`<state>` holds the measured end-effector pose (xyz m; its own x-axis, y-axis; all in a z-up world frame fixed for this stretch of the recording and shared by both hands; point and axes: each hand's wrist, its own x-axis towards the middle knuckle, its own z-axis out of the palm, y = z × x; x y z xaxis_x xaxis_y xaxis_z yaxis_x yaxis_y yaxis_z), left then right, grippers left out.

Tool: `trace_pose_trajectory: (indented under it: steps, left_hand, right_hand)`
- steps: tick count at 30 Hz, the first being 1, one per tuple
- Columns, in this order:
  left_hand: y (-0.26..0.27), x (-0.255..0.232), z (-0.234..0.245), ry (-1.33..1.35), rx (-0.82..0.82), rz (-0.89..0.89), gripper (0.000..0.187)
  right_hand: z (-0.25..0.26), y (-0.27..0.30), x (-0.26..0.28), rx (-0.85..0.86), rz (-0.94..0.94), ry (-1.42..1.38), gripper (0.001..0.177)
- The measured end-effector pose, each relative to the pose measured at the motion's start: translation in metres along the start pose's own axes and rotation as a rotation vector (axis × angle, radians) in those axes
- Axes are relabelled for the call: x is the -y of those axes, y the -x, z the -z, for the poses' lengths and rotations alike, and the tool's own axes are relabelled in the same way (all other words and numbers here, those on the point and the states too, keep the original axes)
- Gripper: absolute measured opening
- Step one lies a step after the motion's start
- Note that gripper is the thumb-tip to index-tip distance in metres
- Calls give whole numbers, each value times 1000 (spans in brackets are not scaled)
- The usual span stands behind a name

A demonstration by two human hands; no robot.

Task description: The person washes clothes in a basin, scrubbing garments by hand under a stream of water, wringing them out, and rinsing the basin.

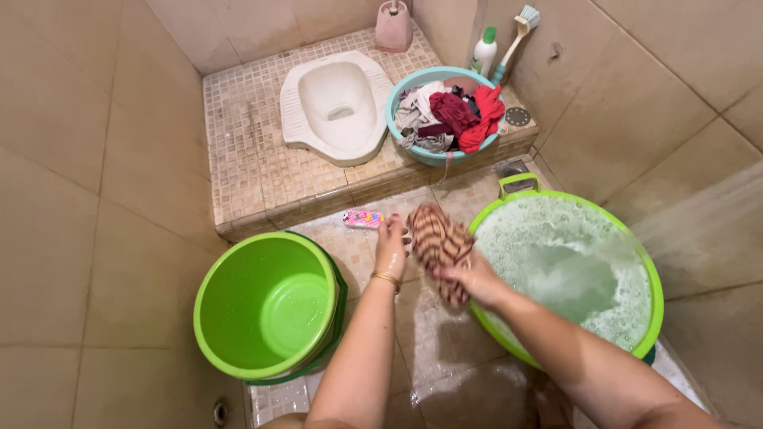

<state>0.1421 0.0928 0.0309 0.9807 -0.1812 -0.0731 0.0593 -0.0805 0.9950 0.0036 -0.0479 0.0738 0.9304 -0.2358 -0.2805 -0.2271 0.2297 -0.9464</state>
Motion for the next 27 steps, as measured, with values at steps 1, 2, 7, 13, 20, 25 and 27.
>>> trace_pose_trajectory:
  steps: [1, 2, 7, 13, 20, 25, 27]
  left_hand:
    - [-11, 7, 6, 158, 45, 201, 35]
    - [-21, 14, 9, 317, 94, 400, 32]
    - [-31, 46, -7, 133, 222, 118, 21]
    - [-14, 36, -15, 1, 406, 162, 22]
    - [-27, 16, -13, -203, 338, 127, 22]
    - [-25, 14, -23, -251, 378, 152, 21]
    - [-22, 12, -32, -242, 408, 170, 21]
  right_hand:
    - [5, -12, 15, -85, 53, 58, 88]
    - [13, -22, 33, -158, 172, 180, 89]
    - [47, -79, 123, -615, 434, 646, 110]
    - [92, -189, 182, -824, 979, 745, 83]
    - [127, -315, 139, -490, 304, 1461, 90]
    - [121, -319, 132, -365, -99, 1233, 121]
    - [122, -309, 138, -353, 17, 1311, 112]
